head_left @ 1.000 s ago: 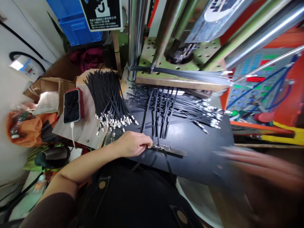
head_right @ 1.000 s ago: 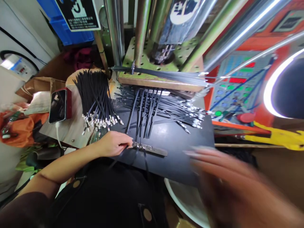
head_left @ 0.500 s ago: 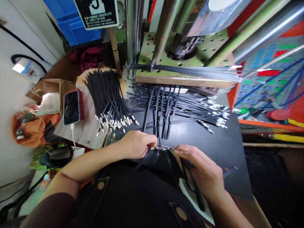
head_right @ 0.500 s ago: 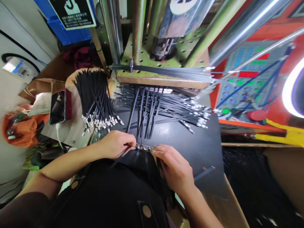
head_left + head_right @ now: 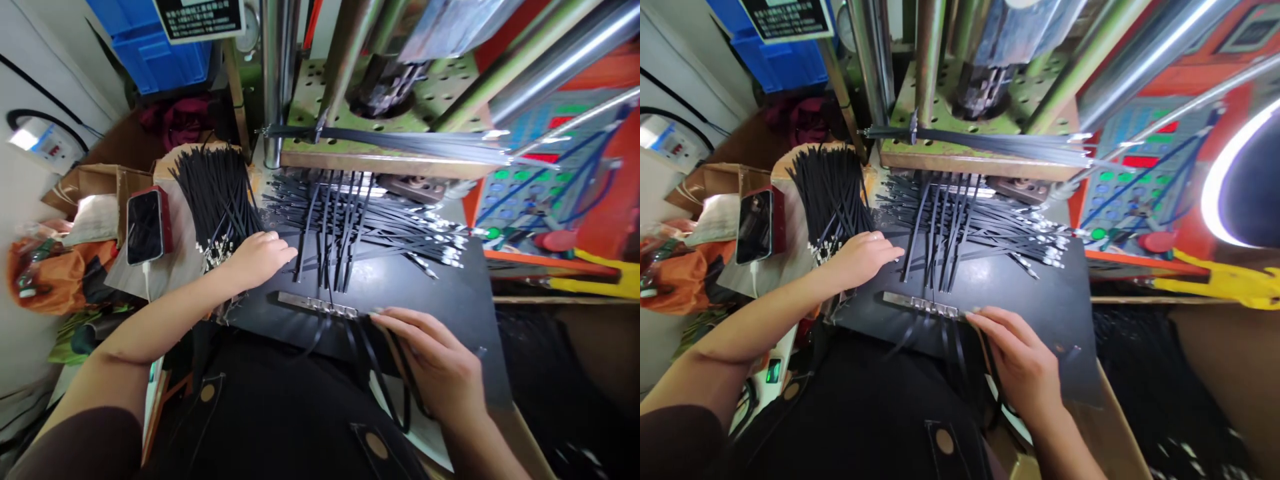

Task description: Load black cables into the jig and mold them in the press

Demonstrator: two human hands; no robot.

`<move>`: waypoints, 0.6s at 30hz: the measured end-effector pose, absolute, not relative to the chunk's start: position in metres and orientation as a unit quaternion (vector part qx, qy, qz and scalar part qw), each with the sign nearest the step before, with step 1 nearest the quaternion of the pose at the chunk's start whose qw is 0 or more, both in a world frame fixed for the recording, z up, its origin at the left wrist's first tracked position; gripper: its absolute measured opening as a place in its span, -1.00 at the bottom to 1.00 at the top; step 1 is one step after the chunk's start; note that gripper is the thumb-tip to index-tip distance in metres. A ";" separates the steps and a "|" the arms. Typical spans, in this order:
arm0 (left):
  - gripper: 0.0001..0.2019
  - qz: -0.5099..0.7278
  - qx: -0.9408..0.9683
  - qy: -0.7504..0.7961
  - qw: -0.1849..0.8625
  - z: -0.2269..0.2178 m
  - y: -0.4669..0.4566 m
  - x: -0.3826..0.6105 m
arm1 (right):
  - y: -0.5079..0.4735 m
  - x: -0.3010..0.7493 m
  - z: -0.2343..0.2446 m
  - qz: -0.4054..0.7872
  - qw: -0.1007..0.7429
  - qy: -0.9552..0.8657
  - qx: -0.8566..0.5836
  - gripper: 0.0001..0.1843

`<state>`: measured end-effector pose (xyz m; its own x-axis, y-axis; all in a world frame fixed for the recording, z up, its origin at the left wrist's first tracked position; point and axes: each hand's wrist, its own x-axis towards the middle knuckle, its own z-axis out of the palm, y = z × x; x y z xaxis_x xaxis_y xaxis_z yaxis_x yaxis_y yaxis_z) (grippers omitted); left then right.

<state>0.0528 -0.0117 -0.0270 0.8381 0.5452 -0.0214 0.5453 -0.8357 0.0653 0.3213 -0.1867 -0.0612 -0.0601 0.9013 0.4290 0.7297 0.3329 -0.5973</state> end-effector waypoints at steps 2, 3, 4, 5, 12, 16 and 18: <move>-0.74 0.022 0.966 0.255 0.016 -0.029 -0.013 0.049 | -0.187 0.318 -0.066 0.131 0.412 -0.708 -0.558 -0.82; -0.72 0.047 0.968 0.244 0.016 -0.028 -0.016 0.046 | -0.186 0.316 -0.067 0.137 0.419 -0.708 -0.552 -0.83; -0.70 0.076 0.968 0.237 0.024 -0.025 -0.021 0.040 | -0.186 0.314 -0.068 0.138 0.417 -0.714 -0.546 -0.83; -0.68 0.109 0.965 0.234 0.042 -0.020 -0.027 0.033 | -0.186 0.312 -0.069 0.136 0.406 -0.725 -0.540 -0.82; -0.84 0.221 0.883 0.357 0.210 0.029 -0.094 -0.046 | -0.172 0.336 -0.061 0.174 0.320 -0.786 -0.500 -0.78; -0.82 0.142 0.858 0.461 0.175 0.031 -0.115 -0.104 | -0.085 0.367 -0.045 0.187 0.260 -0.789 -0.524 -0.69; -0.79 0.111 0.856 0.492 0.112 0.030 -0.119 -0.136 | -0.017 0.367 -0.038 0.102 0.273 -0.742 -0.604 -0.59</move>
<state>-0.1363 -0.1188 0.0303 0.4920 0.8670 0.0792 0.8175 -0.4914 0.3005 0.3670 -0.0173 -0.0378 -0.1228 0.9516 0.2817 0.8404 0.2507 -0.4805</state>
